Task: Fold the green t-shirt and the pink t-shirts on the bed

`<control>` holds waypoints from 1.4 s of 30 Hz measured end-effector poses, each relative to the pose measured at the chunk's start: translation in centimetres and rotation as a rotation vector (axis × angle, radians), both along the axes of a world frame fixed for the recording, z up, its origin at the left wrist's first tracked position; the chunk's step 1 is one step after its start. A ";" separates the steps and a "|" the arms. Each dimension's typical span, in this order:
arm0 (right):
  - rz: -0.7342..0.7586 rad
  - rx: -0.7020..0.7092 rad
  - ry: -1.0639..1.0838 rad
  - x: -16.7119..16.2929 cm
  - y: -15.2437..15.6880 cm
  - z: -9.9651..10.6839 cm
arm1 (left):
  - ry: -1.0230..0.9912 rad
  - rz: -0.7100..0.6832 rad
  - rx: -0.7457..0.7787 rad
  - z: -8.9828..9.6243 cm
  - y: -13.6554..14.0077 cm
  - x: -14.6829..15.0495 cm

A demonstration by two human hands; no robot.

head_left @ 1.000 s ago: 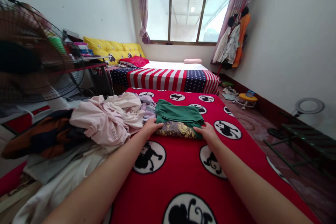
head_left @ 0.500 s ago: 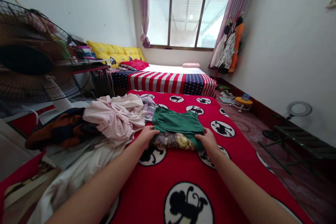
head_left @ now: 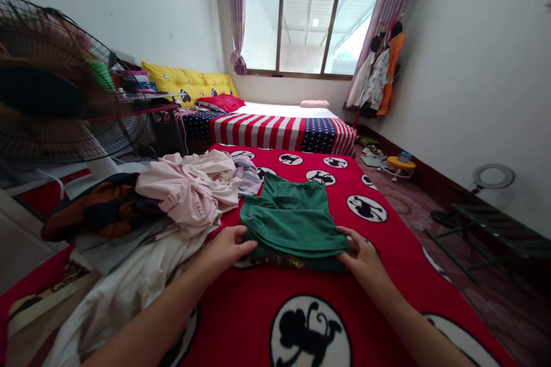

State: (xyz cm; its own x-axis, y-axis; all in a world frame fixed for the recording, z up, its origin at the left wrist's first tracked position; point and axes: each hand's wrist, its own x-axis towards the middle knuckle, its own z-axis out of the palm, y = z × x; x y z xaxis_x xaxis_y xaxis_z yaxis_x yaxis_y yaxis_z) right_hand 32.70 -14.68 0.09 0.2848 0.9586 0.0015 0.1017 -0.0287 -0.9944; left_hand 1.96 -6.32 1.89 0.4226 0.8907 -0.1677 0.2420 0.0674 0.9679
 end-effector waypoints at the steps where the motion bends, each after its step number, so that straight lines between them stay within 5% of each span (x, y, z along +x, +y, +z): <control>1: 0.020 0.014 -0.059 0.2 -0.4 -0.1 | 0.080 -0.027 0.075 -0.3 -0.6 -0.4; 5: 0.089 0.051 -0.327 0.8 -2.6 0.0 | 0.328 -0.098 0.320 -0.2 -2.5 -2.2; 10: 0.101 0.194 -0.604 1.3 -3.9 -0.2 | 0.436 0.043 0.395 0.5 -3.3 -2.8; 14: 0.071 0.270 -0.632 1.0 -3.5 -0.4 | 0.329 0.207 0.386 -0.1 -2.8 -2.2; 21: 0.070 0.387 -0.636 0.8 -3.0 1.1 | 0.007 0.136 0.194 -0.3 -1.6 -1.9; 27: 0.116 0.395 -0.464 -0.3 -2.0 3.6 | 0.013 0.194 0.308 1.0 -0.7 -0.7; 34: 0.232 0.302 -0.443 0.3 -4.3 3.0 | -0.073 -0.167 0.443 4.2 -3.0 -2.3; 42: 0.641 0.302 -0.693 -0.2 -8.4 4.8 | 0.224 -0.487 0.476 4.7 -8.5 -3.8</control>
State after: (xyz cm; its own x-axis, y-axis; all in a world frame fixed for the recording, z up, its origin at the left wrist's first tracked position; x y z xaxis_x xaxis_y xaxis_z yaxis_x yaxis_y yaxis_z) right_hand 32.46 -23.09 4.86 -0.4439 0.8630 0.2411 0.5714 0.4799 -0.6657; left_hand -1.82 -14.86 6.59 0.7919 0.6075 0.0624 0.3336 -0.5159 0.7890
